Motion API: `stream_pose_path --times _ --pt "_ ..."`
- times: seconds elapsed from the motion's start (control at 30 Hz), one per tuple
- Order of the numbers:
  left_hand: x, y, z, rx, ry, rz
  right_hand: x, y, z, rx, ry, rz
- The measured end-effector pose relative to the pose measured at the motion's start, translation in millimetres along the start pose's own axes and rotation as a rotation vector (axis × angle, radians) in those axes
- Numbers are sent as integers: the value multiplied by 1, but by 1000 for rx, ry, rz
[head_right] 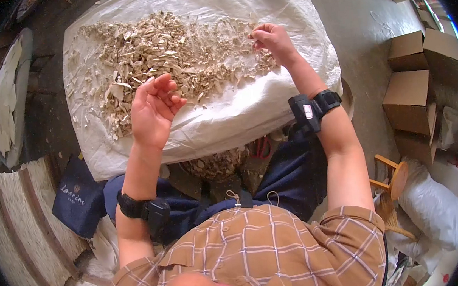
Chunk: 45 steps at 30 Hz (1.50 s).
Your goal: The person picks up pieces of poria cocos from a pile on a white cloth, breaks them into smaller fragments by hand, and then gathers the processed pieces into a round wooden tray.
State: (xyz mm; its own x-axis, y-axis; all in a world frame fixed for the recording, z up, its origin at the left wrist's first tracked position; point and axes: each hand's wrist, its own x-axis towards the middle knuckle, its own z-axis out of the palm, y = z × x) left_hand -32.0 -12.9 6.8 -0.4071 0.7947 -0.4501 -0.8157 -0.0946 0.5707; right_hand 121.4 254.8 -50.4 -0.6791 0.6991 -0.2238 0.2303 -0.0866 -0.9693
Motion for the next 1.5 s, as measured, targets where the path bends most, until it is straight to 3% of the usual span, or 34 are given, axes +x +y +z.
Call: stream_pose_path --times 0.07,0.13,0.2,0.23,0.33,0.47,0.63,0.87,0.93,1.0,1.13,1.2,1.33,1.4,1.5 --pt "2 2 -2 -8 -10 9 -4 -5 -1 119 -44 64" --pt "2 6 -3 -21 10 -4 -19 -22 7 -14 -165 73" --pt "5 12 -4 -26 -36 91 -39 -33 19 -89 -466 41" --pt "4 13 -5 -28 -17 86 -58 -49 34 -201 -504 56" --pt "6 18 -6 -85 -44 116 -88 -53 56 -144 -740 206" --pt "7 17 -5 -73 -48 110 -113 -51 72 -191 -867 304" --pt "7 15 -7 -72 -42 108 -119 -50 80 -194 -878 309" --pt "7 16 -10 -77 -48 114 -129 -40 96 -286 -1059 158" --pt "7 15 -8 -74 -48 98 -140 -39 107 -316 -1105 6" --pt "9 14 -9 -87 -61 92 -148 -19 114 -497 -1143 -353" --pt "7 14 -11 -103 -59 76 -136 -33 102 -606 -1204 -164" --pt "5 14 -10 -96 -69 80 -116 -47 81 -652 -1000 -120" --pt "3 15 -10 -62 -41 93 -73 -29 25 -1181 -287 -254" --pt "4 15 -9 -64 -18 80 -62 -25 -2 -1233 -250 -142" --pt "5 14 -8 -64 -21 83 -50 -3 -33 -1187 -211 -227"
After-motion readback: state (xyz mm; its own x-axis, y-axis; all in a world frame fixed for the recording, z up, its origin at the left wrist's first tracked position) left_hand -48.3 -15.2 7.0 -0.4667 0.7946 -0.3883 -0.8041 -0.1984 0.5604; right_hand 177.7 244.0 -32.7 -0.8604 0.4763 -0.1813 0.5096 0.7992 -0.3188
